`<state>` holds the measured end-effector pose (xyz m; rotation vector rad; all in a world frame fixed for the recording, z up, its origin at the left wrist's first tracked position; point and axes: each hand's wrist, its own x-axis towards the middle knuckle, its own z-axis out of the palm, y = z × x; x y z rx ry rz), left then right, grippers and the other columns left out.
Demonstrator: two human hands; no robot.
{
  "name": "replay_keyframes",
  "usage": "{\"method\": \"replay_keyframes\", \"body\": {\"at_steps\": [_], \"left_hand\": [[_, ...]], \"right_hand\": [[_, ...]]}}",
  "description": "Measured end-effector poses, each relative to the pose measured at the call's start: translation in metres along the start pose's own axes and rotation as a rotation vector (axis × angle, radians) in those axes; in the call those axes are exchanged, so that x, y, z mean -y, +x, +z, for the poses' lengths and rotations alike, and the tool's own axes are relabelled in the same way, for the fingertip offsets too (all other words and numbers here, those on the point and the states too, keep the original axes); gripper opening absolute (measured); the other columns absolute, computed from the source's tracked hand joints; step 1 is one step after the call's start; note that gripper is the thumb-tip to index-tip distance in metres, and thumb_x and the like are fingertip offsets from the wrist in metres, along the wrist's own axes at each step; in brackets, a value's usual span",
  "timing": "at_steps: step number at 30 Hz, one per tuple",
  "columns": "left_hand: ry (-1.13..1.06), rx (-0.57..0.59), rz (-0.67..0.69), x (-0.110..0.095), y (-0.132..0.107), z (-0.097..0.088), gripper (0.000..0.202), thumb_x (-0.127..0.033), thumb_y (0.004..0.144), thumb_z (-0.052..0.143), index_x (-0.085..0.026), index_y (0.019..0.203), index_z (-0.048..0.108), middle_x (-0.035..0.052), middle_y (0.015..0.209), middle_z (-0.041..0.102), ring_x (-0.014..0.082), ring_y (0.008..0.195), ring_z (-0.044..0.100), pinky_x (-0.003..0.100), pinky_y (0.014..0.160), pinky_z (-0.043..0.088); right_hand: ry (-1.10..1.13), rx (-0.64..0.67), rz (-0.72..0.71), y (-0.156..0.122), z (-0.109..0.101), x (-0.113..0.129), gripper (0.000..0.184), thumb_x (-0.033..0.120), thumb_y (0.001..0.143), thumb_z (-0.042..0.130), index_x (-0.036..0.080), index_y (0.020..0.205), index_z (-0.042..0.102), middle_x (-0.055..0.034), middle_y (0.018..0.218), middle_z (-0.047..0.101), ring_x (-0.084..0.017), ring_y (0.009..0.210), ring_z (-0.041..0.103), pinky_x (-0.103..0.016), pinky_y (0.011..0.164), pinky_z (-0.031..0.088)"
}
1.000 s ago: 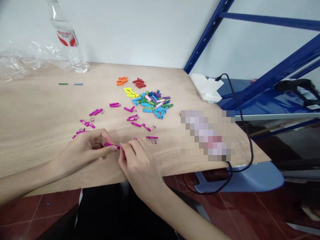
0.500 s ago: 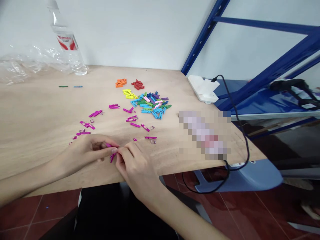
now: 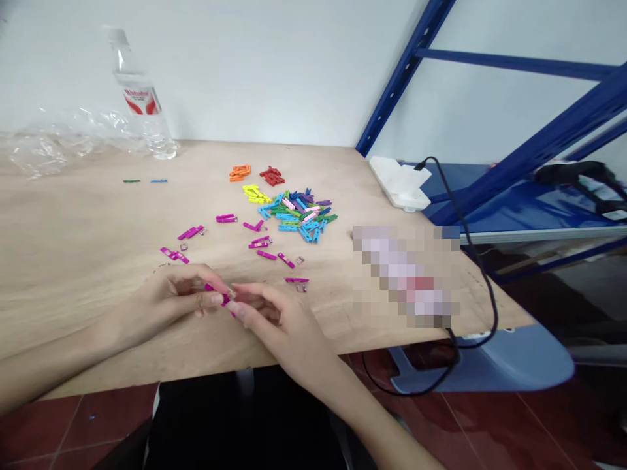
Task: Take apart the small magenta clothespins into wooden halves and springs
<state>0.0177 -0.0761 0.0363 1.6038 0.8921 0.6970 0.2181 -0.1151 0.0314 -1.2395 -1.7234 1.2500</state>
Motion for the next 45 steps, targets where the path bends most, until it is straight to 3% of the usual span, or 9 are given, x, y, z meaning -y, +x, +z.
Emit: {"method": "replay_keyframes", "body": {"at_steps": [4, 8, 14, 17, 22, 28, 34, 38, 45], "left_hand": [[-0.069, 0.000, 0.029, 0.003, 0.000, 0.000, 0.008, -0.024, 0.083, 0.062, -0.019, 0.087, 0.068, 0.0005, 0.077, 0.069, 0.0142, 0.074, 0.063, 0.024, 0.068, 0.050], [-0.084, -0.035, -0.010, 0.004, 0.002, 0.000, 0.011, -0.025, 0.082, 0.064, -0.019, 0.090, 0.068, 0.0014, 0.081, 0.071, 0.0155, 0.078, 0.065, 0.024, 0.068, 0.051], [-0.045, 0.033, -0.055, 0.003, 0.002, 0.002, 0.020, -0.018, 0.080, 0.063, -0.022, 0.098, 0.070, 0.0005, 0.088, 0.072, 0.0136, 0.073, 0.062, 0.020, 0.057, 0.048], [0.054, 0.005, -0.032, 0.001, 0.001, 0.003, 0.019, -0.016, 0.081, 0.061, -0.022, 0.096, 0.071, -0.0004, 0.083, 0.071, 0.0123, 0.067, 0.058, 0.021, 0.056, 0.047], [0.141, -0.100, -0.009, 0.003, 0.001, 0.003, 0.018, -0.026, 0.082, 0.063, -0.022, 0.099, 0.069, 0.0011, 0.094, 0.071, 0.0155, 0.078, 0.063, 0.022, 0.060, 0.049], [0.460, -0.136, 0.155, 0.014, -0.001, 0.002, 0.013, -0.020, 0.084, 0.061, -0.025, 0.094, 0.069, -0.0017, 0.094, 0.070, 0.0163, 0.087, 0.064, 0.028, 0.079, 0.048], [0.668, -0.112, 0.277, 0.011, -0.007, 0.004, 0.014, -0.018, 0.090, 0.053, -0.022, 0.086, 0.065, -0.0011, 0.090, 0.067, 0.0149, 0.084, 0.061, 0.027, 0.075, 0.047], [0.718, -0.098, 0.305, 0.012, -0.009, 0.003, 0.016, -0.018, 0.092, 0.049, -0.021, 0.091, 0.064, 0.0007, 0.096, 0.065, 0.0155, 0.087, 0.060, 0.027, 0.075, 0.048], [0.584, -0.071, 0.319, 0.023, -0.012, 0.003, 0.026, -0.012, 0.093, 0.039, -0.023, 0.098, 0.063, 0.0020, 0.101, 0.061, 0.0164, 0.093, 0.058, 0.029, 0.081, 0.050]], "right_hand": [[0.232, 0.165, 0.086, 0.005, 0.001, 0.002, 0.023, 0.030, 0.089, 0.054, 0.018, 0.106, 0.063, -0.0047, 0.094, 0.067, -0.015, 0.082, 0.065, -0.029, 0.075, 0.053], [0.346, 0.093, 0.112, 0.009, 0.003, -0.004, 0.017, 0.029, 0.084, 0.061, 0.016, 0.094, 0.063, -0.0028, 0.084, 0.067, -0.012, 0.072, 0.064, -0.026, 0.069, 0.053], [-0.046, 0.045, 0.013, 0.009, -0.005, -0.008, 0.016, 0.026, 0.088, 0.055, 0.020, 0.099, 0.066, -0.0008, 0.084, 0.068, -0.012, 0.071, 0.061, -0.025, 0.065, 0.050], [-0.258, -0.021, -0.082, 0.008, -0.005, -0.010, 0.018, 0.025, 0.089, 0.054, 0.024, 0.104, 0.066, 0.0007, 0.094, 0.070, -0.013, 0.081, 0.063, -0.027, 0.074, 0.051], [-0.518, -0.153, -0.355, 0.010, 0.005, -0.016, 0.021, 0.019, 0.091, 0.052, 0.017, 0.109, 0.064, -0.0049, 0.109, 0.066, -0.016, 0.101, 0.059, -0.033, 0.091, 0.047], [-0.793, -0.188, -0.505, 0.009, 0.013, -0.018, 0.022, 0.016, 0.091, 0.046, 0.009, 0.104, 0.063, -0.0116, 0.101, 0.063, -0.021, 0.097, 0.057, -0.038, 0.086, 0.050], [-0.915, -0.263, -0.584, 0.009, 0.018, -0.017, 0.018, 0.012, 0.088, 0.048, 0.011, 0.088, 0.065, -0.0077, 0.086, 0.065, -0.019, 0.080, 0.058, -0.033, 0.072, 0.051], [-0.994, -0.327, -0.669, 0.011, 0.022, -0.017, 0.016, 0.008, 0.085, 0.050, 0.010, 0.082, 0.065, -0.0061, 0.078, 0.065, -0.018, 0.073, 0.058, -0.032, 0.067, 0.050], [-0.933, -0.331, -0.590, 0.011, 0.029, -0.014, 0.019, 0.009, 0.088, 0.046, 0.009, 0.084, 0.065, -0.0080, 0.077, 0.066, -0.018, 0.075, 0.060, -0.033, 0.070, 0.052]]}}
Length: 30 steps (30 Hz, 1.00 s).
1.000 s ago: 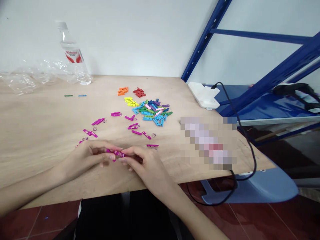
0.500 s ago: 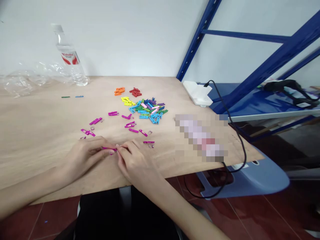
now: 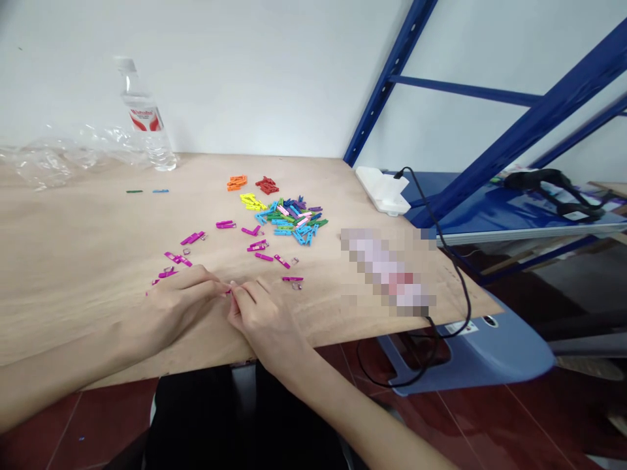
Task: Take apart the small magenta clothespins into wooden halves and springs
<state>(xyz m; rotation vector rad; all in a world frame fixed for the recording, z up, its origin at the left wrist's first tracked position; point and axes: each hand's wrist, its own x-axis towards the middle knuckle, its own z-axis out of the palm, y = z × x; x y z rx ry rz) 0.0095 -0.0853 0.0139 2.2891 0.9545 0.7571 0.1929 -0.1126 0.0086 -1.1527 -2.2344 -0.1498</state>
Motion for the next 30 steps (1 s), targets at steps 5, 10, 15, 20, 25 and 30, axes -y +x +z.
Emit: {"method": "replay_keyframes", "body": {"at_steps": [5, 10, 15, 20, 25, 30], "left_hand": [[-0.024, -0.014, 0.029, 0.005, 0.000, 0.003, 0.027, -0.015, 0.094, 0.037, -0.023, 0.100, 0.062, 0.0037, 0.100, 0.060, 0.0181, 0.093, 0.057, 0.033, 0.083, 0.049], [0.024, 0.003, 0.062, 0.007, 0.000, 0.003, 0.026, -0.015, 0.094, 0.037, -0.022, 0.100, 0.061, 0.0043, 0.101, 0.060, 0.0187, 0.095, 0.055, 0.034, 0.086, 0.048], [0.010, -0.045, 0.026, 0.008, 0.000, 0.004, 0.027, -0.015, 0.094, 0.038, -0.024, 0.098, 0.063, 0.0030, 0.099, 0.061, 0.0180, 0.093, 0.057, 0.031, 0.082, 0.049], [0.119, -0.041, -0.031, 0.003, 0.004, -0.001, 0.026, -0.018, 0.093, 0.040, -0.023, 0.091, 0.065, 0.0020, 0.094, 0.064, 0.0175, 0.086, 0.059, 0.029, 0.074, 0.048], [0.122, -0.065, -0.092, -0.003, 0.009, -0.012, 0.017, -0.026, 0.090, 0.050, -0.023, 0.093, 0.066, 0.0013, 0.095, 0.068, 0.0193, 0.086, 0.062, 0.031, 0.077, 0.048], [-0.203, -0.161, -0.262, -0.002, 0.014, -0.015, 0.015, -0.032, 0.083, 0.060, -0.021, 0.090, 0.068, 0.0017, 0.087, 0.071, 0.0165, 0.072, 0.064, 0.028, 0.065, 0.053]], "right_hand": [[0.024, -0.016, 0.031, 0.002, 0.001, 0.001, 0.019, 0.007, 0.086, 0.047, 0.011, 0.085, 0.066, -0.0082, 0.078, 0.067, -0.019, 0.075, 0.061, -0.034, 0.069, 0.053], [0.041, -0.030, 0.060, 0.003, 0.002, 0.002, 0.018, 0.007, 0.086, 0.048, 0.013, 0.083, 0.065, -0.0073, 0.077, 0.067, -0.019, 0.074, 0.061, -0.034, 0.069, 0.053], [0.020, -0.015, 0.029, 0.005, 0.002, 0.002, 0.020, 0.006, 0.087, 0.046, 0.012, 0.081, 0.064, -0.0064, 0.076, 0.065, -0.018, 0.073, 0.060, -0.032, 0.067, 0.053], [-0.011, -0.030, 0.006, 0.004, 0.002, 0.003, 0.017, 0.004, 0.085, 0.050, 0.012, 0.077, 0.063, -0.0050, 0.074, 0.064, -0.017, 0.070, 0.058, -0.030, 0.066, 0.051], [-0.029, -0.017, -0.014, 0.005, 0.001, 0.003, 0.017, 0.004, 0.084, 0.050, 0.014, 0.076, 0.062, -0.0046, 0.075, 0.064, -0.016, 0.071, 0.057, -0.030, 0.067, 0.050], [-0.059, -0.036, -0.007, 0.005, 0.003, 0.002, 0.018, 0.007, 0.085, 0.051, 0.014, 0.073, 0.062, -0.0044, 0.072, 0.064, -0.017, 0.069, 0.057, -0.030, 0.065, 0.049]]}}
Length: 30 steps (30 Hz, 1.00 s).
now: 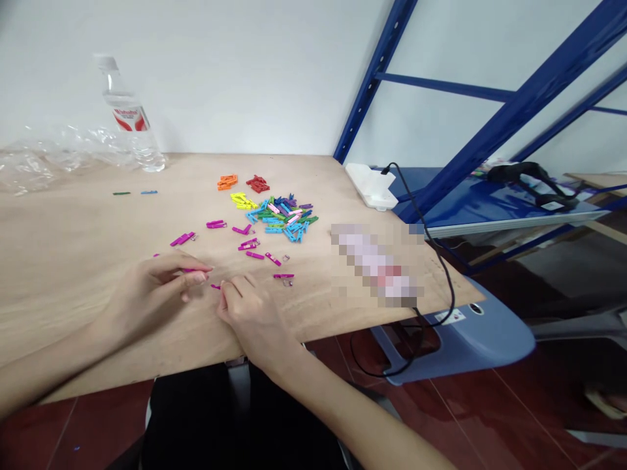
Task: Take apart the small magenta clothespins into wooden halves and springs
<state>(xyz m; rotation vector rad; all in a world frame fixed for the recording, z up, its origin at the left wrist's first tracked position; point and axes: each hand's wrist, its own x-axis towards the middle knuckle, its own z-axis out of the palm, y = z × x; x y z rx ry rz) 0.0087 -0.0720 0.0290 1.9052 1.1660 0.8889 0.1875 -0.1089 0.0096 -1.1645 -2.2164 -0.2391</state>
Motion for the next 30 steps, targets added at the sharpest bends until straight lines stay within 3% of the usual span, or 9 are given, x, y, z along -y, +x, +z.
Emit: {"method": "replay_keyframes", "body": {"at_steps": [5, 10, 13, 17, 20, 25, 30], "left_hand": [[-0.159, 0.074, -0.040, 0.002, -0.001, 0.004, 0.024, -0.025, 0.081, 0.061, -0.021, 0.104, 0.066, 0.0047, 0.109, 0.068, 0.0210, 0.092, 0.066, 0.032, 0.076, 0.056], [0.073, 0.060, 0.005, 0.002, -0.004, 0.002, 0.019, -0.024, 0.087, 0.053, -0.023, 0.102, 0.064, 0.0012, 0.094, 0.071, 0.0178, 0.078, 0.067, 0.032, 0.074, 0.053], [0.185, 0.087, 0.082, 0.005, -0.005, 0.001, 0.018, -0.020, 0.087, 0.051, -0.024, 0.095, 0.066, -0.0003, 0.094, 0.071, 0.0190, 0.085, 0.066, 0.033, 0.081, 0.051], [0.124, 0.115, 0.113, 0.010, -0.007, 0.001, 0.016, -0.022, 0.086, 0.053, -0.023, 0.091, 0.068, 0.0009, 0.099, 0.071, 0.0201, 0.092, 0.065, 0.034, 0.086, 0.050], [0.106, 0.116, 0.087, 0.011, -0.008, 0.001, 0.012, -0.024, 0.085, 0.056, -0.022, 0.088, 0.068, 0.0012, 0.095, 0.070, 0.0191, 0.087, 0.065, 0.032, 0.080, 0.050], [0.145, 0.143, 0.037, 0.009, -0.008, 0.002, 0.010, -0.021, 0.084, 0.056, -0.020, 0.084, 0.066, -0.0011, 0.075, 0.065, 0.0134, 0.062, 0.057, 0.024, 0.056, 0.044], [0.130, 0.166, 0.123, 0.006, -0.006, 0.002, 0.011, -0.016, 0.084, 0.056, -0.017, 0.078, 0.064, -0.0004, 0.075, 0.061, 0.0117, 0.061, 0.053, 0.024, 0.056, 0.041]], "right_hand": [[-0.077, 0.008, -0.051, 0.001, 0.000, 0.000, 0.021, 0.005, 0.084, 0.049, 0.014, 0.071, 0.062, -0.0048, 0.070, 0.062, -0.017, 0.070, 0.055, -0.031, 0.065, 0.047], [-0.198, 0.084, -0.150, 0.002, -0.002, -0.002, 0.020, 0.001, 0.080, 0.047, 0.011, 0.072, 0.063, -0.0056, 0.070, 0.061, -0.018, 0.066, 0.053, -0.032, 0.061, 0.045], [-0.236, 0.133, -0.216, 0.002, -0.003, -0.004, 0.022, 0.000, 0.080, 0.046, 0.012, 0.073, 0.062, -0.0061, 0.072, 0.061, -0.018, 0.066, 0.053, -0.033, 0.061, 0.043], [-0.278, 0.210, -0.268, 0.004, -0.005, -0.007, 0.022, 0.001, 0.082, 0.044, 0.013, 0.073, 0.061, -0.0070, 0.073, 0.060, -0.019, 0.064, 0.051, -0.034, 0.058, 0.040], [-0.285, 0.272, -0.305, 0.007, -0.009, -0.011, 0.022, 0.001, 0.082, 0.045, 0.014, 0.074, 0.060, -0.0070, 0.074, 0.059, -0.019, 0.064, 0.051, -0.034, 0.058, 0.039], [-0.279, 0.340, -0.328, 0.010, -0.015, -0.016, 0.018, 0.005, 0.082, 0.049, 0.016, 0.070, 0.058, -0.0068, 0.075, 0.058, -0.019, 0.064, 0.050, -0.034, 0.057, 0.040], [-0.264, 0.349, -0.384, 0.008, -0.010, -0.026, 0.017, 0.009, 0.086, 0.047, 0.015, 0.076, 0.060, -0.0068, 0.075, 0.058, -0.019, 0.066, 0.051, -0.034, 0.056, 0.042]]}}
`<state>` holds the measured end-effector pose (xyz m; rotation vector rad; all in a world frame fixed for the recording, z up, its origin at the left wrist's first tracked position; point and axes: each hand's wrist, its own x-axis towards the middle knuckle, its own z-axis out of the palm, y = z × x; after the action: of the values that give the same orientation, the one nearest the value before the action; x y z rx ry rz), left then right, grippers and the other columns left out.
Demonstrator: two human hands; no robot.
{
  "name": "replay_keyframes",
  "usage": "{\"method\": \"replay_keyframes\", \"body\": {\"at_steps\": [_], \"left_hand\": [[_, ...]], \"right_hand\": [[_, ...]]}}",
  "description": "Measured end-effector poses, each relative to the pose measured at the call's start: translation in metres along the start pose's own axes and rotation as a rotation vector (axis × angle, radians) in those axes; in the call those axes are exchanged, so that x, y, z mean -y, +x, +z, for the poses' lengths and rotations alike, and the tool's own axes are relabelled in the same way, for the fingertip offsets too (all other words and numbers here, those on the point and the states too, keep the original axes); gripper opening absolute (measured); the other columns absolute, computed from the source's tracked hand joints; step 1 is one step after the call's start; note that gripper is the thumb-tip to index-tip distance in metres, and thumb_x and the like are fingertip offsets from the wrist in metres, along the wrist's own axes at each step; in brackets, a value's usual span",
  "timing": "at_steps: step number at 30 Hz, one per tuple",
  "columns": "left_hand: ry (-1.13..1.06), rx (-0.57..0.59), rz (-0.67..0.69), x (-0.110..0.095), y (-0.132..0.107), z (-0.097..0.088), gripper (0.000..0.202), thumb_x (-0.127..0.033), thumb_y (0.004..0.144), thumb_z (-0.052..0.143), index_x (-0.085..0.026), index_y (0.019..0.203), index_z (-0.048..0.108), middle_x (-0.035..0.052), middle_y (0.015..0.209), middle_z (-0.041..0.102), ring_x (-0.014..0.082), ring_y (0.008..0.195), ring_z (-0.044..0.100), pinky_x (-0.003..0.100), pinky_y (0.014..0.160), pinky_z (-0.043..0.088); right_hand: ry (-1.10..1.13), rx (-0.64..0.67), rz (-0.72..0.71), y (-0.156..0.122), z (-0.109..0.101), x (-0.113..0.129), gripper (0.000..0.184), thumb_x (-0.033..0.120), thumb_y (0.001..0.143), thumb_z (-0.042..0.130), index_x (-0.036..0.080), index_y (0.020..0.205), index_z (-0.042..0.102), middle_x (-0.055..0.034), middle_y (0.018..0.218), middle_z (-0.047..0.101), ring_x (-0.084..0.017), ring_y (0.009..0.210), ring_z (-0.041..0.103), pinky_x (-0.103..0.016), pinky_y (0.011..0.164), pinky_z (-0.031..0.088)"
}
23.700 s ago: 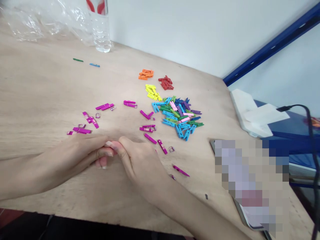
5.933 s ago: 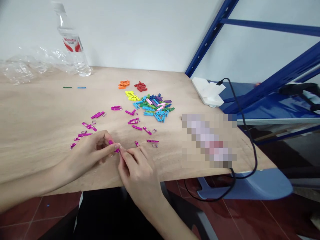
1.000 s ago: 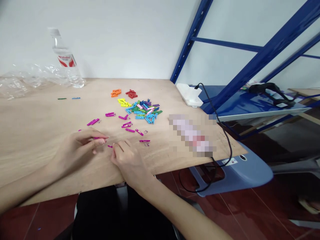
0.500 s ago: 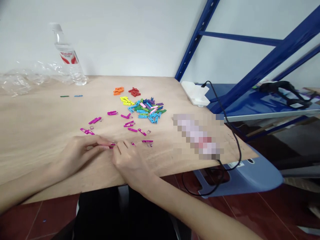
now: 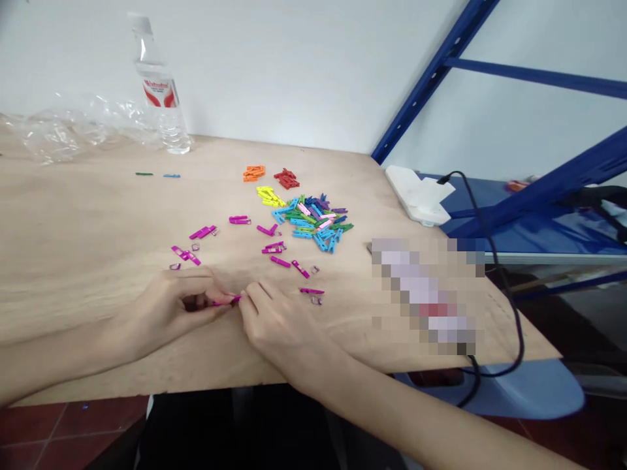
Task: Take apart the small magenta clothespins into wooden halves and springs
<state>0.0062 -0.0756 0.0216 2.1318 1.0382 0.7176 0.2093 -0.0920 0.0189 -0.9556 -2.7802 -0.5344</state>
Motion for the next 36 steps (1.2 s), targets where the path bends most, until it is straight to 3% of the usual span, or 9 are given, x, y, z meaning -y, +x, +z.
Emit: {"method": "replay_keyframes", "body": {"at_steps": [8, 11, 15, 19, 26, 36], "left_hand": [[-0.005, 0.040, 0.059, 0.003, 0.000, -0.006, 0.017, -0.009, 0.087, 0.052, -0.021, 0.088, 0.064, 0.0000, 0.092, 0.066, 0.0144, 0.086, 0.061, 0.026, 0.078, 0.048], [0.004, 0.041, 0.067, 0.004, -0.001, -0.004, 0.019, -0.011, 0.090, 0.049, -0.022, 0.090, 0.065, 0.0007, 0.097, 0.065, 0.0154, 0.090, 0.060, 0.027, 0.079, 0.049], [0.039, 0.053, 0.109, 0.006, -0.002, -0.002, 0.020, -0.017, 0.093, 0.047, -0.024, 0.101, 0.064, 0.0020, 0.102, 0.063, 0.0158, 0.093, 0.060, 0.029, 0.080, 0.050], [0.020, 0.081, 0.051, 0.004, -0.001, -0.002, 0.021, -0.018, 0.094, 0.044, -0.022, 0.099, 0.064, 0.0025, 0.098, 0.063, 0.0157, 0.090, 0.059, 0.029, 0.078, 0.051], [-0.155, 0.024, -0.094, -0.003, 0.003, 0.002, 0.021, -0.017, 0.092, 0.045, -0.022, 0.089, 0.065, 0.0019, 0.085, 0.063, 0.0154, 0.077, 0.060, 0.025, 0.063, 0.052], [-0.077, 0.069, 0.018, 0.001, -0.003, 0.008, 0.027, -0.015, 0.091, 0.041, -0.022, 0.077, 0.062, 0.0003, 0.078, 0.061, 0.0149, 0.073, 0.057, 0.026, 0.064, 0.048]], "right_hand": [[0.078, -0.053, -0.130, -0.004, 0.007, -0.017, 0.022, 0.008, 0.090, 0.044, 0.014, 0.080, 0.062, -0.0074, 0.076, 0.061, -0.020, 0.073, 0.055, -0.035, 0.065, 0.047], [0.125, -0.067, -0.140, -0.004, 0.003, -0.022, 0.026, 0.009, 0.093, 0.038, 0.012, 0.086, 0.064, -0.0087, 0.080, 0.062, -0.020, 0.077, 0.057, -0.035, 0.068, 0.049], [0.213, -0.100, -0.180, -0.003, 0.005, -0.026, 0.017, 0.006, 0.089, 0.047, 0.009, 0.085, 0.063, -0.0086, 0.078, 0.062, -0.019, 0.075, 0.056, -0.035, 0.066, 0.049], [0.278, -0.106, -0.240, -0.002, 0.011, -0.031, 0.014, 0.005, 0.088, 0.049, 0.006, 0.087, 0.063, -0.0090, 0.078, 0.061, -0.019, 0.074, 0.054, -0.035, 0.065, 0.048], [0.318, -0.120, -0.161, -0.005, 0.012, -0.028, 0.020, 0.008, 0.092, 0.042, 0.009, 0.096, 0.062, -0.0089, 0.082, 0.064, -0.018, 0.077, 0.057, -0.035, 0.069, 0.050], [0.322, -0.081, -0.133, -0.007, 0.018, -0.023, 0.017, 0.006, 0.091, 0.044, 0.010, 0.092, 0.061, -0.0078, 0.080, 0.061, -0.018, 0.076, 0.055, -0.035, 0.066, 0.049]]}}
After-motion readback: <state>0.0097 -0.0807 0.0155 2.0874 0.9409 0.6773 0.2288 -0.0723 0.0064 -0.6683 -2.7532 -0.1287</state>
